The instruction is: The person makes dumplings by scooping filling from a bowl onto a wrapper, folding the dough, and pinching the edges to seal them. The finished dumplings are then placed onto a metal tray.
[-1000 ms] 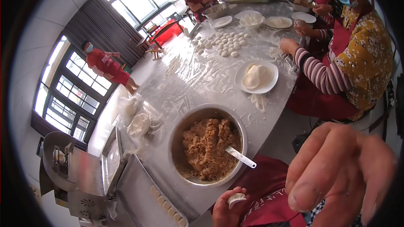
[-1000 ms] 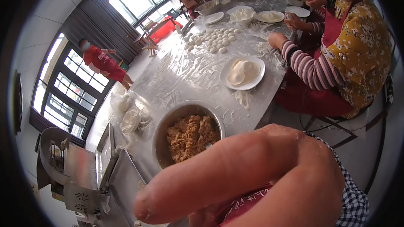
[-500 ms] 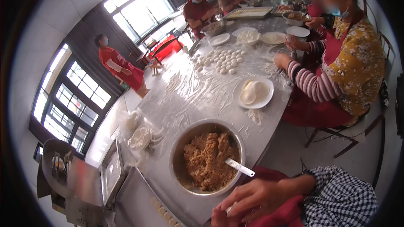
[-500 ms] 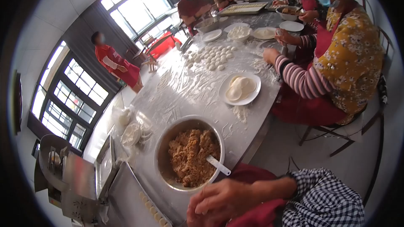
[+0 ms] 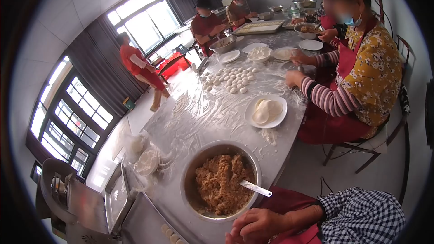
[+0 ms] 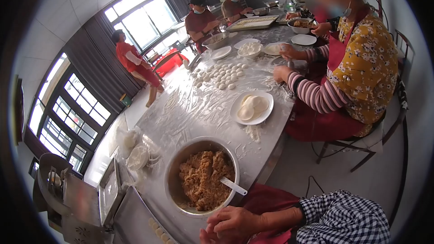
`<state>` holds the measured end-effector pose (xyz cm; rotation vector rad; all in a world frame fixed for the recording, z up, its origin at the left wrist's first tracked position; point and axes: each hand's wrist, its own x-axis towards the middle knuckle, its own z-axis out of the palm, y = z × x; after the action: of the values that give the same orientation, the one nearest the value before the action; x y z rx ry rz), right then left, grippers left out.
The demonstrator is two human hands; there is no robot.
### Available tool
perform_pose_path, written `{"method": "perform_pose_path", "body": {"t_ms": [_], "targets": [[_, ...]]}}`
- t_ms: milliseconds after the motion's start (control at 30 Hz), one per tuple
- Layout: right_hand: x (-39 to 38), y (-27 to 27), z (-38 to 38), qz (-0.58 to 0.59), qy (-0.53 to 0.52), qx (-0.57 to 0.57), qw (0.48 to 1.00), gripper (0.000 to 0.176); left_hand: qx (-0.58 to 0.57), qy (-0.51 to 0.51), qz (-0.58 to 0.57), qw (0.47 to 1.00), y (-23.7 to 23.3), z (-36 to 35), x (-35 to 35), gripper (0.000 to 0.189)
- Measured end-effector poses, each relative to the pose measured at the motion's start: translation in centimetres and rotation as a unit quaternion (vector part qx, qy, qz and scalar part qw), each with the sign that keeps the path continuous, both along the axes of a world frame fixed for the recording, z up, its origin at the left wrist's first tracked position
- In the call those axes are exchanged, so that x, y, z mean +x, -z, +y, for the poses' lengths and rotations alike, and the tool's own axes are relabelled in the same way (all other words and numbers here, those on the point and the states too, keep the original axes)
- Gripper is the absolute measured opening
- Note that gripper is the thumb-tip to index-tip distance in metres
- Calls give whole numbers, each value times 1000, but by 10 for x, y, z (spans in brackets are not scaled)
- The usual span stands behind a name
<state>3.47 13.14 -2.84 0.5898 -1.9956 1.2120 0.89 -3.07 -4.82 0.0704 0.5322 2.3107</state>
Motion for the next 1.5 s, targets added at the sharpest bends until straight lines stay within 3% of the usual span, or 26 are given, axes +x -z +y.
{"method": "perform_pose_path", "body": {"t_ms": [133, 200, 267, 300, 333, 367, 500, 600, 667, 700, 733, 767, 833, 967, 1267, 1333, 1500], "targets": [[-1, -6, 3, -27, -20, -48, 998, 12, 16, 26, -29, 999, 1, -6, -9, 42], [-1, -4, 3, -30, -30, -64, 997, 11, 2, 53, -62, 997, -22, 2, -2, 43], [-3, -1, 1, -37, -27, -64, 997, 11, -277, -62, -94, 954, -49, 18, 5, 43], [-4, 0, 1, -41, -26, -60, 997, 11, -276, -61, -95, 954, -37, 13, 1, 43], [-5, 0, 1, -42, -26, -58, 997, 11, -113, 13, -43, 993, -21, 6, -7, 43], [-6, 0, -1, -37, -40, -69, 996, 12, 53, 86, 11, 995, -7, -1, -11, 43], [-9, -2, -1, -28, -52, -74, 995, 13, 28, 79, -8, 996, -3, -3, -13, 43], [-9, -3, 0, -45, -46, -73, 995, 11, 52, 92, -1, 994, 1, -4, -13, 43], [-9, 0, -3, -38, -59, -87, 994, 10, 112, 107, -58, 986, -10, 0, -7, 43], [-10, 2, -4, -29, -73, -100, 992, 9, 112, 107, -58, 986, -29, 8, -2, 43], [-10, 2, -3, -29, -72, -101, 992, 9, -111, 34, -72, 991, -54, 19, 4, 43], [-10, 1, -2, -20, -69, -78, 994, 8, -328, -39, -80, 940, -66, 24, 8, 43], [-8, 1, -3, -13, -54, -58, 997, 8, -335, -22, -66, 940, -59, 24, 9, 43], [-7, -1, 2, -39, -55, -58, 996, 10, -225, 44, 9, 973, -42, 22, 2, 43], [-8, -3, 6, -39, -110, -39, 992, 9, -222, 67, 52, 971, -35, 21, -3, 43], [-7, -2, 2, 10, -50, -33, 998, 22, -222, 68, 56, 971, -34, 20, -4, 43], [-6, -4, 5, 21, -56, -53, 997, 25, -216, 72, 70, 971, -33, 20, -4, 43]]}}
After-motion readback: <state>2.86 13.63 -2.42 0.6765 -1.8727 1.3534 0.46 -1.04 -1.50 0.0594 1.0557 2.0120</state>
